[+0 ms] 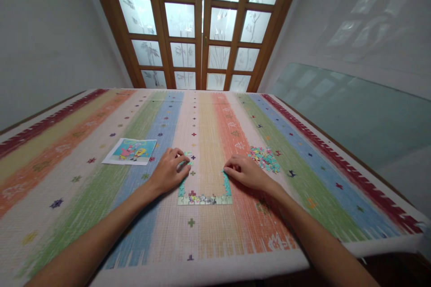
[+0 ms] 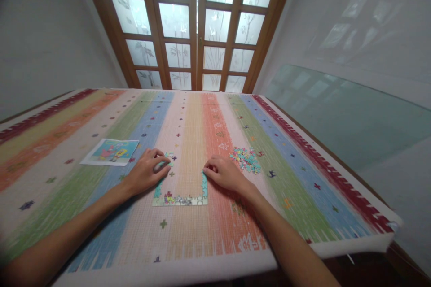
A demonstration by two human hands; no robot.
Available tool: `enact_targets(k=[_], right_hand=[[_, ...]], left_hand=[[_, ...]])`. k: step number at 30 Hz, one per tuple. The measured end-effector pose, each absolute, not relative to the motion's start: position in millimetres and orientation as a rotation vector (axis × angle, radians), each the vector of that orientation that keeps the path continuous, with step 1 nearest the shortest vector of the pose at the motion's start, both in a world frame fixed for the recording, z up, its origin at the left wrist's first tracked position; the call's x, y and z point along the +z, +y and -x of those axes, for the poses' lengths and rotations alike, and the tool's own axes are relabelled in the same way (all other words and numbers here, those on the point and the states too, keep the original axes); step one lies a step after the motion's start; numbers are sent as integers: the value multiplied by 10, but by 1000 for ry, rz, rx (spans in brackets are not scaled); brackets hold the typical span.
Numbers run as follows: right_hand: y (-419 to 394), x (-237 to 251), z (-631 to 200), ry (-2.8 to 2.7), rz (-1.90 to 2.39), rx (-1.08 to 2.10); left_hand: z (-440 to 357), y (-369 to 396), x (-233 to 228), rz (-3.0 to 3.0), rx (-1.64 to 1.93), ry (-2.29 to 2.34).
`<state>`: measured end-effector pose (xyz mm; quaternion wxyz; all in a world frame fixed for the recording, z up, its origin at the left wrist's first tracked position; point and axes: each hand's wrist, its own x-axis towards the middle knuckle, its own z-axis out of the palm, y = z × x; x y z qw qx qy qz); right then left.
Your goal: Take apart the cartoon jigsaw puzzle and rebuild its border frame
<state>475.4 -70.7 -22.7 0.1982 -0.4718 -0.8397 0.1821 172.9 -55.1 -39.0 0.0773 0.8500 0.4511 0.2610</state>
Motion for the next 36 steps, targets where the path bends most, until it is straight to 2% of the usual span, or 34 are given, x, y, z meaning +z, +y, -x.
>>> enact_targets(k=[12, 21, 28, 36], right_hand=[[-713, -236, -4752, -2343, 1332, 513], [-706, -233, -4752, -2340, 1324, 511], [-706, -254, -4756, -2316, 1329, 517], [-704, -241, -4636, -2248, 1365, 408]], left_hand=[[-1513, -473, -189, -2528, 817, 1304], [-921, -365, -87, -2569, 533, 1178], [-981, -401, -100, -2566, 415, 1221], [-1071, -440, -161, -2543, 447, 1215]])
